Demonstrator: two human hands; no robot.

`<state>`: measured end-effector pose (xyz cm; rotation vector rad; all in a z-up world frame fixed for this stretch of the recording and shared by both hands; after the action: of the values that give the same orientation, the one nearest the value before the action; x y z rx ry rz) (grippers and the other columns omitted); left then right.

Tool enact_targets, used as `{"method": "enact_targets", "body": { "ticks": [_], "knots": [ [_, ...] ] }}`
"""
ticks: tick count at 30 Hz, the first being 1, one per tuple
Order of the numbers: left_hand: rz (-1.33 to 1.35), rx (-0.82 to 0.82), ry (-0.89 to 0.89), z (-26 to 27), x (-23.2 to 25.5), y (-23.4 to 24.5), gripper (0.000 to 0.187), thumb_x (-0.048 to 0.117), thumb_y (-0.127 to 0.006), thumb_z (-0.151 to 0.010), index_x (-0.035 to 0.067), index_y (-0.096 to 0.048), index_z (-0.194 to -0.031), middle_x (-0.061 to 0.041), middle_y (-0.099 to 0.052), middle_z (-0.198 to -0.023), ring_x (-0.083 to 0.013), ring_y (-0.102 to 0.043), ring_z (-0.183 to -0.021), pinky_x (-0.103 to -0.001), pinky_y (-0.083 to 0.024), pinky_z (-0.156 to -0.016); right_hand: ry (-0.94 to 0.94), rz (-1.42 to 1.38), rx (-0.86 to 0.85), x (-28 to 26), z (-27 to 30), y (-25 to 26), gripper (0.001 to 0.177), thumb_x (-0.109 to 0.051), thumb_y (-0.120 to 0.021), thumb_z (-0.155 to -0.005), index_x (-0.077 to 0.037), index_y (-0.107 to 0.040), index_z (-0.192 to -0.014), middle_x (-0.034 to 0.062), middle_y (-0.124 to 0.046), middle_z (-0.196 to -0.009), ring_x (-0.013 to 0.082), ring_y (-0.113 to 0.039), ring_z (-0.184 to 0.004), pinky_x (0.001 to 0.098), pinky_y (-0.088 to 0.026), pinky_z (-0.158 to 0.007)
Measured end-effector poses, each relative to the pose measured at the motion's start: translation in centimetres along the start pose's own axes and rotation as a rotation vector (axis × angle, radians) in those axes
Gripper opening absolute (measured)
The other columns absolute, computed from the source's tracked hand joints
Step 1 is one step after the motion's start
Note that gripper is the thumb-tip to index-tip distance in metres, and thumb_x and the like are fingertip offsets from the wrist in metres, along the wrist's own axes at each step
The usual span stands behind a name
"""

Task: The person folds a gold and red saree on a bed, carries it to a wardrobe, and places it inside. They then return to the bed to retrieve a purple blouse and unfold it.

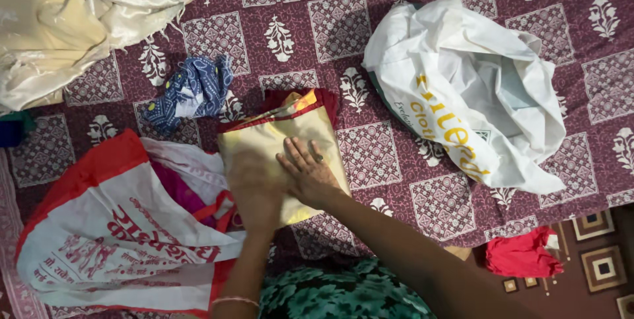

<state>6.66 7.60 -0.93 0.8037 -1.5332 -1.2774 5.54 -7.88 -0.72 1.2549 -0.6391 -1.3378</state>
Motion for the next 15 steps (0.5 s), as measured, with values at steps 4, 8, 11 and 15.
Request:
{"method": "enact_targets", "body": {
  "ticks": [4, 8, 11, 15],
  "knots": [
    [-0.164, -0.211, -0.172, 0.9, -0.5, -2.8, 0.078, 0.050, -0.051, -0.096, 0.018, -0.025, -0.162, -0.010, -0.020, -0.170, -0.0379, -0.034, -0.149, -0.058, -0.024, -0.119, 0.052, 0.243, -0.085, 1.0, -1.4, -1.0, 0.078, -0.042, -0.054, -0.099, -0.010, -0.023, -0.162, 0.0212, -0.005, -0.171, 0.0319, 0.000, -0.158, 0.0509, 0.001, -0.123],
    [-0.213, -0.392, -0.013, 1.9, -4.7, -4.2, 0.091, 0.073, -0.048, -0.088, 0.025, -0.018, -0.160, -0.013, -0.013, -0.167, -0.0403, -0.017, -0.155, -0.073, -0.011, -0.113, 0.095, 0.101, -0.004, 3.1, -1.3, -0.9, 0.073, -0.042, -0.043, -0.101, -0.014, -0.019, -0.164, 0.0099, -0.007, -0.172, 0.0224, -0.001, -0.158, 0.0427, 0.001, -0.127],
    [-0.131, -0.482, 0.149, 2.5, -7.6, -3.1, 0.093, 0.075, -0.050, -0.086, 0.026, -0.018, -0.158, -0.020, -0.009, -0.171, -0.0440, -0.023, -0.147, -0.072, -0.021, -0.109, -0.029, 0.032, 0.057, 3.5, -1.5, 1.0, 0.073, -0.048, -0.037, -0.102, -0.013, -0.014, -0.162, 0.0084, -0.005, -0.170, 0.0221, 0.001, -0.157, 0.0422, 0.004, -0.125],
    [-0.111, -0.405, 0.163, 4.1, -8.5, -3.5, 0.103, 0.078, -0.055, -0.081, 0.025, -0.020, -0.163, -0.030, -0.024, -0.161, -0.0458, -0.029, -0.148, -0.072, -0.033, -0.106, -0.336, 0.019, -0.126, 2.0, -2.5, 2.1, 0.087, -0.059, -0.038, -0.100, -0.007, -0.005, -0.162, 0.0159, 0.001, -0.169, 0.0297, 0.004, -0.156, 0.0459, 0.000, -0.126]
  ]
}}
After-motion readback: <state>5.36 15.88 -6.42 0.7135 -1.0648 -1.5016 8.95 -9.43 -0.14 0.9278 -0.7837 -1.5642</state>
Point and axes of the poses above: each hand's wrist, its own z-axis away from the middle knuckle, its own y-axis out of the back of the hand, x = y × z, the point moved 1 cm from there along -z, towards the middle knuckle
